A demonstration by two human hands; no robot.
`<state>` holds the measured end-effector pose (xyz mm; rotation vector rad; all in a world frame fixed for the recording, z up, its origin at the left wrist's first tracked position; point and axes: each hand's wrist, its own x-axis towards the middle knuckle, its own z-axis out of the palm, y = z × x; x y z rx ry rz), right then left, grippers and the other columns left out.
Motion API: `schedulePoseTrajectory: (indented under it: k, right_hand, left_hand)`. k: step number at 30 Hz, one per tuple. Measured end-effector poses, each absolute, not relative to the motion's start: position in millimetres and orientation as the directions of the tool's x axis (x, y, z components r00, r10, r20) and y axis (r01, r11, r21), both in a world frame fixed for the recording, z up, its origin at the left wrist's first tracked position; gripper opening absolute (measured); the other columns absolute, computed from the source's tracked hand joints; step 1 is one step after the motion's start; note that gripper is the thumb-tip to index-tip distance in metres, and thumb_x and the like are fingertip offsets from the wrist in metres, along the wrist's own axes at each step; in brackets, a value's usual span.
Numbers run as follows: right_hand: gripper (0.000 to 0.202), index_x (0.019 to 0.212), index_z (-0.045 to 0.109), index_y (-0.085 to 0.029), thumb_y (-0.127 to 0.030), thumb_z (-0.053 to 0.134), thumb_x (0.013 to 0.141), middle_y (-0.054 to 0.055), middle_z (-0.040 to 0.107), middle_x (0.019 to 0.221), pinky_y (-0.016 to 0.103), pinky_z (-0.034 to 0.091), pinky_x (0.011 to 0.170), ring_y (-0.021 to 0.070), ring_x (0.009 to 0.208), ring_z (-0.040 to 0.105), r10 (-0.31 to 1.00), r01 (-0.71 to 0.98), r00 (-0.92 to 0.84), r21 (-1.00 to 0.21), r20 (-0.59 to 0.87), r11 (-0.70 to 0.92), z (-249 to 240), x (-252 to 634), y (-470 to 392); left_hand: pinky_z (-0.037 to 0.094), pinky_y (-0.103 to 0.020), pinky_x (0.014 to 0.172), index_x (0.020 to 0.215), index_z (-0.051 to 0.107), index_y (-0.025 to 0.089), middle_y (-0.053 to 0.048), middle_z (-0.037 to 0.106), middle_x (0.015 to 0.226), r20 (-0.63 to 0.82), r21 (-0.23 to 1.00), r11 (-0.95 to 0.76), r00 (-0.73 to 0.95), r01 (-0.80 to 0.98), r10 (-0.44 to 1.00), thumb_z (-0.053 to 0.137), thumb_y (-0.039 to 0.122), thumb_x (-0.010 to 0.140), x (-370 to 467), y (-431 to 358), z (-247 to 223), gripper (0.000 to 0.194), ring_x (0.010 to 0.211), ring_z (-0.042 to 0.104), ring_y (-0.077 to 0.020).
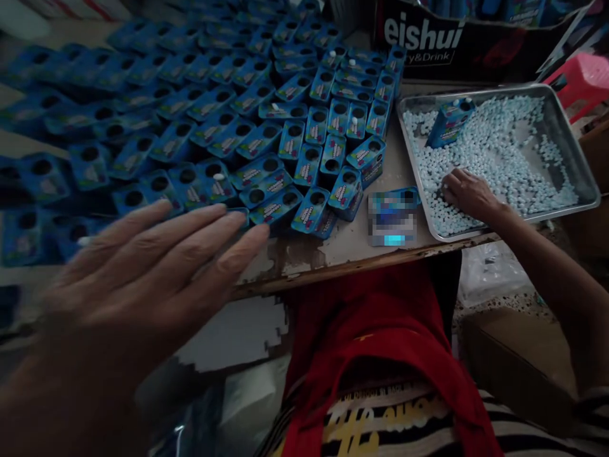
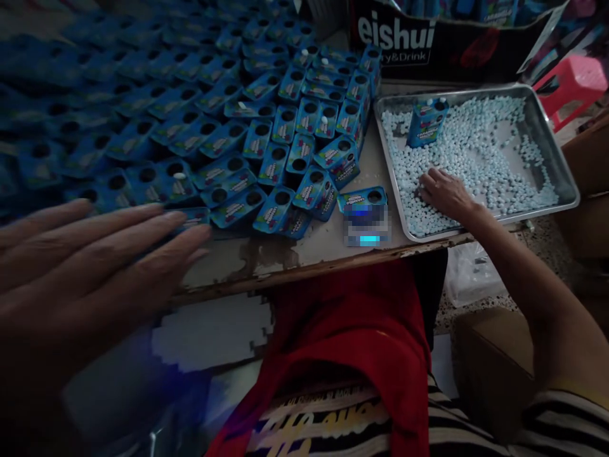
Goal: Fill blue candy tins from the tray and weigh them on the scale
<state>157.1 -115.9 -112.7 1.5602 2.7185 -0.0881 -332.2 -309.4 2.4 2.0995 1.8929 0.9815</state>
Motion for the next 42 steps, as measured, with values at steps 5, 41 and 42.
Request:
schedulePoseTrajectory:
  k: [5, 41, 42]
  right_hand:
    - [0.014, 0.098, 0.075, -0.021, -0.033, 0.077, 0.091, 0.006, 0.072, 0.080, 0.036, 0.047, 0.070, 0.0251, 0.073, 0.064, 0.983, 0.856, -0.185, -0.493, -0.008, 0.157, -93, 172, -117]
    - [0.036, 0.097, 0.073, -0.020, -0.038, 0.051, 0.120, 0.011, 0.082, 0.096, 0.036, 0.070, 0.098, 0.0243, 0.097, 0.080, 0.884, -0.675, -0.107, -0.619, -0.455, -0.400, -75, 88, -168]
    - [0.034, 0.096, 0.074, -0.020, -0.037, 0.054, 0.118, 0.012, 0.082, 0.098, 0.036, 0.070, 0.099, 0.0251, 0.101, 0.081, 0.891, -0.650, -0.116, -0.645, -0.440, -0.403, -77, 91, -168]
  left_hand:
    - [0.062, -0.062, 0.125, 0.152, 0.051, 0.080, 0.023, 0.075, 0.140, 0.391, 0.372, -0.496, 0.352, 0.785, 0.850, 0.071, 0.037, 0.099, -305, -306, -25, 0.071, 0.127, 0.079, -0.0374]
    - [0.056, -0.044, 0.112, 0.134, 0.077, 0.025, -0.009, 0.078, 0.127, 0.647, 0.521, -0.630, 0.215, 0.576, 0.731, 0.065, 0.015, 0.100, -108, -147, -110, 0.037, 0.120, 0.071, -0.0300]
    - [0.057, -0.044, 0.112, 0.132, 0.076, 0.024, -0.009, 0.078, 0.124, 0.636, 0.570, -0.602, 0.164, 0.559, 0.754, 0.069, 0.018, 0.099, -108, -148, -111, 0.034, 0.119, 0.071, -0.0298]
